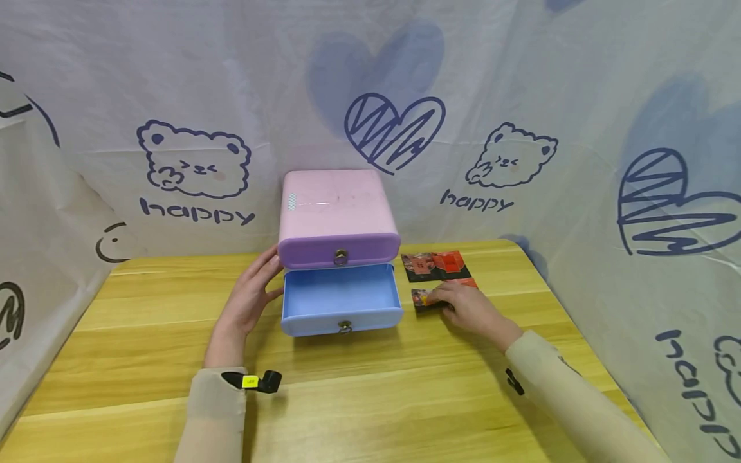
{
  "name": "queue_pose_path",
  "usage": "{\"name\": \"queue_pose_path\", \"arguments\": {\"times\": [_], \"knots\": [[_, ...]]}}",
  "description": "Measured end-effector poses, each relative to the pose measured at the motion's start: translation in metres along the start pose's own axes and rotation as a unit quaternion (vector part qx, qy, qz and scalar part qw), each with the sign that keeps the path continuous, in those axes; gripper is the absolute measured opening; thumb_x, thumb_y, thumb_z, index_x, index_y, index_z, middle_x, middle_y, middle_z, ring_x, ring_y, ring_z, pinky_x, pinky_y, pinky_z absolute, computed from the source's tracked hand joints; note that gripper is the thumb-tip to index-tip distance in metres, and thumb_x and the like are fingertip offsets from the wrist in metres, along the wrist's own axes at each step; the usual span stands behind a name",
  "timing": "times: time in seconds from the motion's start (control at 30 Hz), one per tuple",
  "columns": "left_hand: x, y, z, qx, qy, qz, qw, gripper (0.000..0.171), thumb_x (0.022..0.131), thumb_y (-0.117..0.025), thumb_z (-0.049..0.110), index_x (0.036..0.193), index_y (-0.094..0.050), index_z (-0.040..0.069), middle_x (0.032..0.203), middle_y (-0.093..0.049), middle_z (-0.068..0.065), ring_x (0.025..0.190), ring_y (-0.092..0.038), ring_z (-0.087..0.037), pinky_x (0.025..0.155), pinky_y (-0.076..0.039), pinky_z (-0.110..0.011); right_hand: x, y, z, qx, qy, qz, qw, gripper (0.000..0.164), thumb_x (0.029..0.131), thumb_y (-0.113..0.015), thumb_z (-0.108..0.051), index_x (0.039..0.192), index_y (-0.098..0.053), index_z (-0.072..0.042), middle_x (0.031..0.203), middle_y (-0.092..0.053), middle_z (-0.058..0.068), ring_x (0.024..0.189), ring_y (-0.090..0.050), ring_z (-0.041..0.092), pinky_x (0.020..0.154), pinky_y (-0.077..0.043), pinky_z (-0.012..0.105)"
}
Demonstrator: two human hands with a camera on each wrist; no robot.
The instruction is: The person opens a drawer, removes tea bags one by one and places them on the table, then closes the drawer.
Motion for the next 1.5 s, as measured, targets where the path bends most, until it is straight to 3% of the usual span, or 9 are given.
{"name": "queue_pose_path", "arguments": {"times": [0.3,0.63,0.87,1.5], "knots": [[0.001,0.001,-0.001,0.0,-0.004,-0.006,1.0,0.052,0.089,-0.053,0.044,0.137,-0.039,0.03,0.146,-0.028,-0.001,0.128,-0.025,-0.021,0.099,-0.025,-0.064,0.0,-0.004,0.003,-0.019,0.021,-0.026,0.999,0.038,0.075,-0.064,-0.004,0.11,-0.064,-0.021,0.118,-0.057,0.003,0.106,-0.048,0.016,0.088,-0.046,0.041],[0.001,0.001,-0.001,-0.001,-0.005,-0.004,1.0,0.051,0.089,-0.053,0.043,0.137,-0.04,0.029,0.145,-0.029,-0.001,0.127,-0.026,-0.021,0.098,-0.026,-0.063,-0.003,-0.006,0.003,0.003,-0.023,-0.072,0.997,0.038,0.077,-0.063,-0.02,0.114,-0.061,-0.023,0.126,-0.051,0.0,0.111,-0.045,0.017,0.092,-0.043,0.042],[0.001,0.001,-0.001,-0.006,-0.006,-0.006,0.9999,0.051,0.09,-0.053,0.042,0.137,-0.04,0.029,0.146,-0.028,-0.001,0.127,-0.026,-0.021,0.099,-0.025,-0.064,-0.004,-0.008,0.002,0.002,-0.03,-0.09,0.996,0.037,0.08,-0.063,-0.029,0.116,-0.06,-0.024,0.129,-0.048,0.0,0.111,-0.045,0.018,0.092,-0.043,0.043],[0.001,0.0,-0.001,-0.002,-0.005,-0.003,1.0,0.049,0.09,-0.052,0.043,0.136,-0.041,0.03,0.145,-0.029,0.0,0.127,-0.026,-0.02,0.099,-0.025,-0.063,-0.002,-0.01,0.001,0.005,-0.024,-0.078,0.997,0.037,0.079,-0.063,-0.022,0.115,-0.061,-0.019,0.126,-0.049,0.002,0.107,-0.048,0.019,0.09,-0.045,0.041]]}}
Point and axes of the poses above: each hand's wrist, its own x-axis towards the middle knuckle, its own y-axis out of the back of the hand, z = x × y, the point moved 2 cm from there along x, towards the middle knuckle
